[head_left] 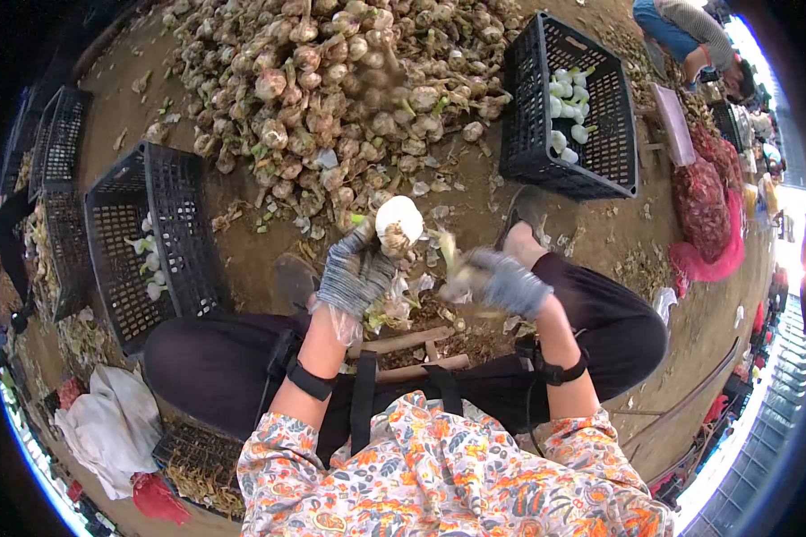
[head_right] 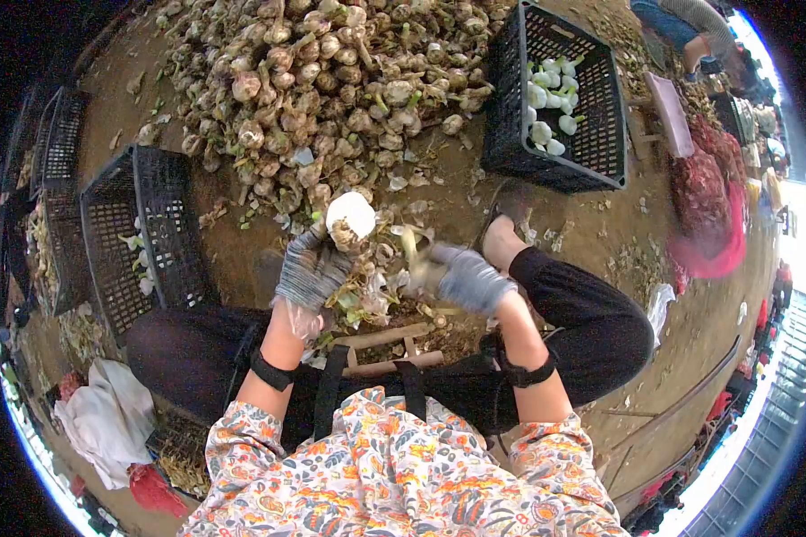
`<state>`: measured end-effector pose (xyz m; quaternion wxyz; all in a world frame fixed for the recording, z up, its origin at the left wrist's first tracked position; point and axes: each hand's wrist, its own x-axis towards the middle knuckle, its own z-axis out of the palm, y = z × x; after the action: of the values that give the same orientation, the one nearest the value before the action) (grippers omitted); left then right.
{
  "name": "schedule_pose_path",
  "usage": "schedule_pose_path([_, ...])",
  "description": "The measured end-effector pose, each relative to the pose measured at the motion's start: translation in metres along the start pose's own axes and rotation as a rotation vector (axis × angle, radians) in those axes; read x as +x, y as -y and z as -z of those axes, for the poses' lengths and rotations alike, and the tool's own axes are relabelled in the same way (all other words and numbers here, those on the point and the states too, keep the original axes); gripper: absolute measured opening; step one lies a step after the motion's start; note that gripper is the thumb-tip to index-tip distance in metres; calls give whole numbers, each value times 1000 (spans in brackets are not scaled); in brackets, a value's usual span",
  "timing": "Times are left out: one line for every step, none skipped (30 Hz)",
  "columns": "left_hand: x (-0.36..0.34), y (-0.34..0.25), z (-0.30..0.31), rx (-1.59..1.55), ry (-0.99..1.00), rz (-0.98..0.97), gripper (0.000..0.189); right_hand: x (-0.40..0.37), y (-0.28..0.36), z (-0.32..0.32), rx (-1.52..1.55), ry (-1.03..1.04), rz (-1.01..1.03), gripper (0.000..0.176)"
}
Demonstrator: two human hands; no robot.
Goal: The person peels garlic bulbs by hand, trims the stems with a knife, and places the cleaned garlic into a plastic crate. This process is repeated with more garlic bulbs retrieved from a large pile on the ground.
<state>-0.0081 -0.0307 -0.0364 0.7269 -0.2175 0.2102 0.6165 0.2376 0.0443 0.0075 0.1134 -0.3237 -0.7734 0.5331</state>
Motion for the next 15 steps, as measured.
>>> schedule_pose_path([-1,1,-5,-77,-14,55,31,8,16,-8,-375,121,-199,43])
schedule_pose_path([-3,5,-9,-35,-52,-12,32,13,25,-15,-747,244,-402,42])
schedule_pose_path([-5,7,-13,-36,-50,-10,32,17,23,-17,-749,243,-404,42])
schedule_pose_path([-7,9,-16,46,-65,-75,32,23,16,-17,-276,69,-456,44])
schedule_pose_path([-9,12,-17,129,-86,-140,32,28,13,-19,202,-102,-491,46])
schedule_pose_path([-10,15,-17,177,-102,-193,29,32,28,-21,457,-206,-490,43])
schedule_pose_path([-11,19,-15,182,-107,-185,29,34,35,-28,463,-211,-496,43])
schedule_pose_path([-9,22,-13,211,-99,-244,22,38,40,-36,720,-295,-476,39])
schedule_pose_path([-7,25,-11,237,-89,-303,15,43,47,-43,973,-377,-449,35])
schedule_pose_path([-6,29,-10,223,-60,-290,14,50,63,-47,892,-397,-581,27])
schedule_pose_path([-6,31,-9,223,-60,-288,14,49,33,-64,636,-461,-446,24])
schedule_pose_path([-7,31,-9,206,-84,-292,13,48,27,-69,656,-457,-438,23])
schedule_pose_path([-7,31,-9,187,-111,-298,12,45,23,-75,676,-449,-429,23])
schedule_pose_path([-8,30,-9,185,-115,-301,12,41,19,-79,678,-445,-431,23])
schedule_pose_path([-11,30,-17,172,-115,-276,12,39,24,-79,824,-459,-386,23])
